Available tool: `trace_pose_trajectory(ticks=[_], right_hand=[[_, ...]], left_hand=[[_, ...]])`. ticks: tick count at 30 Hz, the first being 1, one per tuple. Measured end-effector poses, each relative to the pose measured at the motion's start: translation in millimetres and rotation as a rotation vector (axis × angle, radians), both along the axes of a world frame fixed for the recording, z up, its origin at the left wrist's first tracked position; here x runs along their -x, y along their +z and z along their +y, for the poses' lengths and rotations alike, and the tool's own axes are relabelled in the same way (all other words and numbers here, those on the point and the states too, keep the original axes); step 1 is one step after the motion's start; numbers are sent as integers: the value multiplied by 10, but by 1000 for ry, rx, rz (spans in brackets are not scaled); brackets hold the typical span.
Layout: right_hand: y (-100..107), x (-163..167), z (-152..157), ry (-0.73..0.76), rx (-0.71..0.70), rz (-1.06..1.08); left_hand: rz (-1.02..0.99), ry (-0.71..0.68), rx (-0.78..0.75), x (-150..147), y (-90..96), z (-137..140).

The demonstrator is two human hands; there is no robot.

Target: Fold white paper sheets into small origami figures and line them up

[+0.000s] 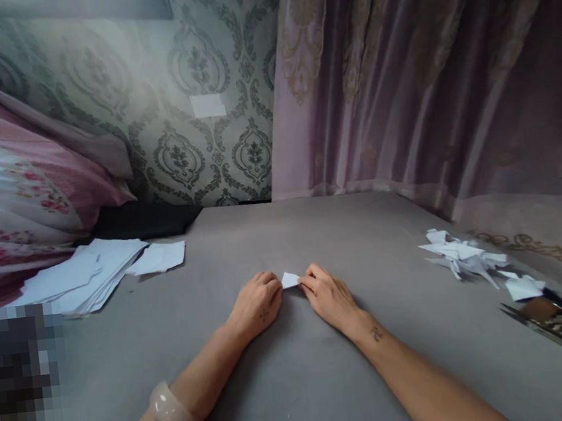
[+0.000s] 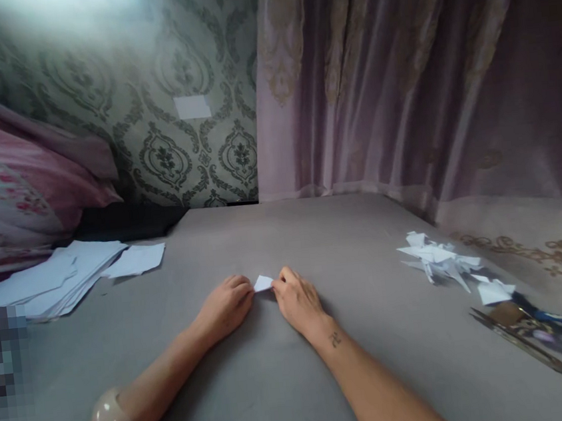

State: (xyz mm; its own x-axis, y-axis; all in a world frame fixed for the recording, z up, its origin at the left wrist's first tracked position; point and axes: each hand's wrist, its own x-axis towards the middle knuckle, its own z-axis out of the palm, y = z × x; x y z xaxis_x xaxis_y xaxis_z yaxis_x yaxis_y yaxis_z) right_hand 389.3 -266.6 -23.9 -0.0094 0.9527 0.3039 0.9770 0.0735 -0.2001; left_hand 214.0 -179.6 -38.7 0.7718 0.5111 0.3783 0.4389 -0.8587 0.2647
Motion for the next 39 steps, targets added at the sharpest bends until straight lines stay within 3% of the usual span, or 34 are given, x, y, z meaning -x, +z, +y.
trace_pose_trajectory(ticks=[4, 10, 17, 24, 29, 35, 39], right_hand=[[9, 48, -61, -2, 10, 35], [-84, 4, 81, -102, 41, 372], [-183, -48, 187, -164, 45, 459], [-174, -35, 202, -174, 46, 418], [-207, -66, 210, -181, 46, 396], [-159, -10, 136, -84, -3, 347], [-94, 97, 58, 44, 3, 126]], left_hand=[[-68, 50, 122, 19, -45, 12], [-166, 148, 301, -27, -33, 36], [-189, 252, 372, -105, -65, 71], [-202, 242, 334, -99, -172, 98], [-178, 226, 226, -98, -207, 68], [64, 58, 110, -145, -41, -43], [224, 45, 51, -137, 75, -127]])
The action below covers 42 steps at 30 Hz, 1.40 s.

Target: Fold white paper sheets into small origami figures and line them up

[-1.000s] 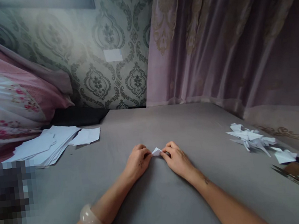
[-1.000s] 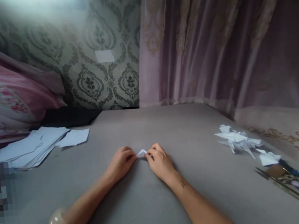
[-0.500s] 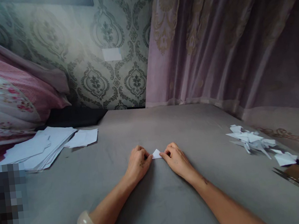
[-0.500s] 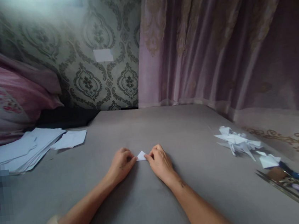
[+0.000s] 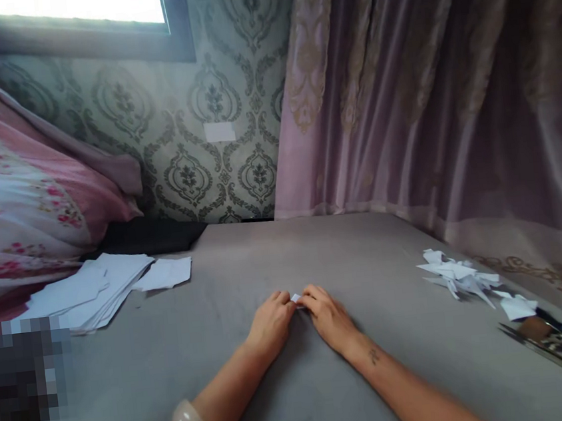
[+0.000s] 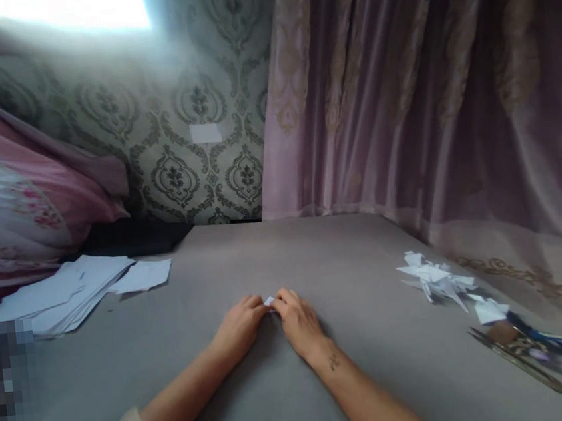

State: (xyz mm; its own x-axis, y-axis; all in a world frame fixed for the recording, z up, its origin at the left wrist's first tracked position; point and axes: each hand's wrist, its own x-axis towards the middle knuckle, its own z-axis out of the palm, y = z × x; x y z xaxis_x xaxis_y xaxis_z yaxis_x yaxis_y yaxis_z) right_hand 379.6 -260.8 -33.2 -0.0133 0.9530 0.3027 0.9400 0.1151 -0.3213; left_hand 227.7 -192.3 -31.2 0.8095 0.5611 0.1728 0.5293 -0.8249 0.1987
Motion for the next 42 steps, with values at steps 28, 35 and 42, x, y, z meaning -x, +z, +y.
trace_pose_trajectory(ticks=[28, 35, 42], right_hand=[[111, 647, -268, -368, 73, -232], [116, 634, -280, -340, 58, -203], [126, 546, -282, -270, 96, -129]], left_hand=[[-47, 221, -73, 76, -33, -258], [-98, 246, -66, 88, -16, -260], [-183, 252, -8, 126, -60, -205]])
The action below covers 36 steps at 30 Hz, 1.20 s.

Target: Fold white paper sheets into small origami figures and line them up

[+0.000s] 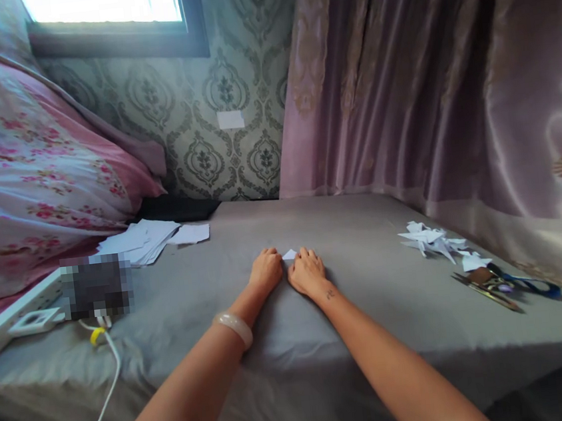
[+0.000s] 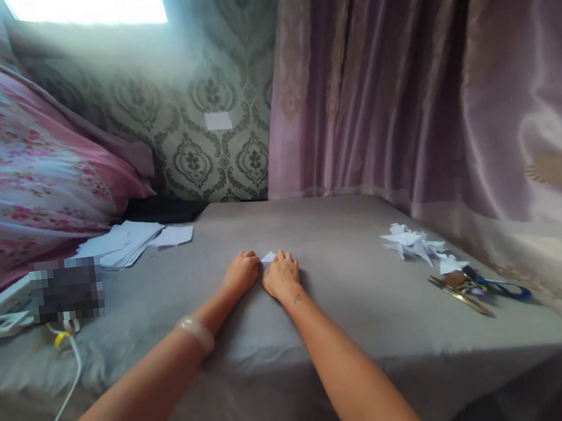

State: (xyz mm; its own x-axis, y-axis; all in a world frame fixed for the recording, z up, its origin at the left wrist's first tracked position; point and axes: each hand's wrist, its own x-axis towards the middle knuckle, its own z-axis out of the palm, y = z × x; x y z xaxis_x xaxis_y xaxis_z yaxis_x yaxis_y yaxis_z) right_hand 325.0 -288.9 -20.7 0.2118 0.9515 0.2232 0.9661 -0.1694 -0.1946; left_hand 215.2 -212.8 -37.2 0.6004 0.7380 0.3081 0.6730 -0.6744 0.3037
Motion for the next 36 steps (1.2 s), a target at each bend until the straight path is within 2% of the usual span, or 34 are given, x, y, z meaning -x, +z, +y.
trace_pose_trajectory(ticks=[7, 13, 19, 27, 32, 36], right_hand=[[-34, -505, 147, 176, 80, 207], [-173, -819, 317, 277, 37, 384], [-247, -799, 302, 263, -59, 474], [-305, -793, 297, 274, -136, 493], [-273, -774, 237, 327, -167, 469], [-235, -743, 182, 333, -234, 465]], left_hand=[[-137, 1, 126, 49, -38, 168], [-228, 11, 217, 72, -2, 201], [-289, -1, 261, 80, -19, 191], [-384, -53, 308, 64, -70, 215], [-474, -67, 407, 43, -31, 162], [-596, 10, 548, 27, 11, 170]])
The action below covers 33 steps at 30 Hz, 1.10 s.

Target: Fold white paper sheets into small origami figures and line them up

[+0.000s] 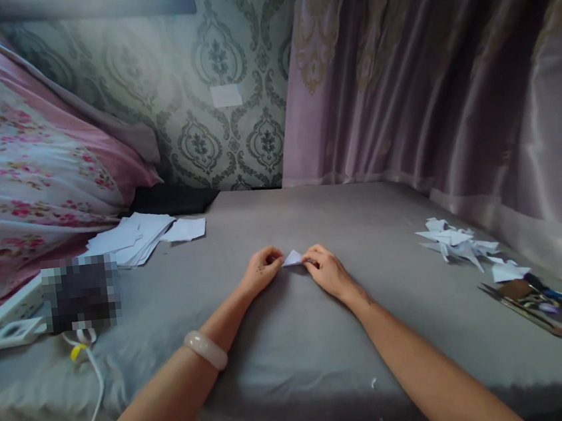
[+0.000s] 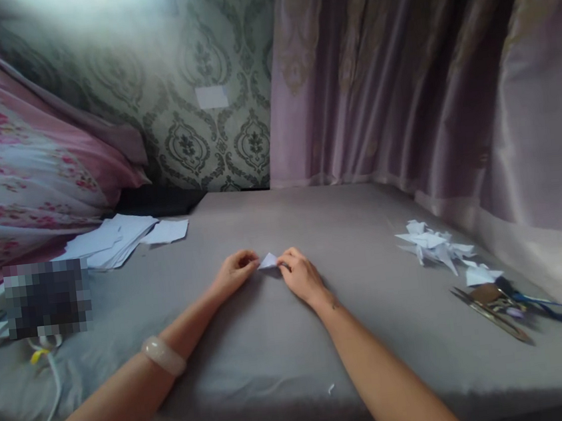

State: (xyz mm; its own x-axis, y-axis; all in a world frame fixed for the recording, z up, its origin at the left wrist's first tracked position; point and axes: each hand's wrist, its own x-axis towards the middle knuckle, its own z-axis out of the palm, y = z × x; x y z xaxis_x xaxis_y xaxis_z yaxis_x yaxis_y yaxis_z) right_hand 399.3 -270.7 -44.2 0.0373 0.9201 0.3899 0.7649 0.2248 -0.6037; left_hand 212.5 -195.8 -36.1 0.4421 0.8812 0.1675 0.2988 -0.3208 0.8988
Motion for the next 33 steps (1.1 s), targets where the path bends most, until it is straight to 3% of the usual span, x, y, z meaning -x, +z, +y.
trace_pose_trajectory(ticks=[4, 7, 9, 12, 17, 23, 27, 33], right_hand=[[142, 15, 69, -17, -139, 64], [320, 31, 205, 14, -243, 60], [390, 51, 307, 22, -296, 53], [341, 94, 434, 14, -311, 105], [125, 184, 523, -4, -228, 330], [51, 194, 574, -89, -136, 582], [11, 171, 573, -136, -73, 585], [39, 174, 528, -149, -167, 474]], left_hand=[[-137, 81, 208, -67, 126, 91], [-247, 14, 385, -174, 265, 183], [-419, -64, 602, -249, 326, 242], [-681, -99, 833, -319, 314, 318], [-737, -39, 848, -304, 147, 381], [-745, -34, 829, -327, 98, 384], [-718, 19, 863, -345, 106, 375], [-745, 44, 912, -325, 117, 382]])
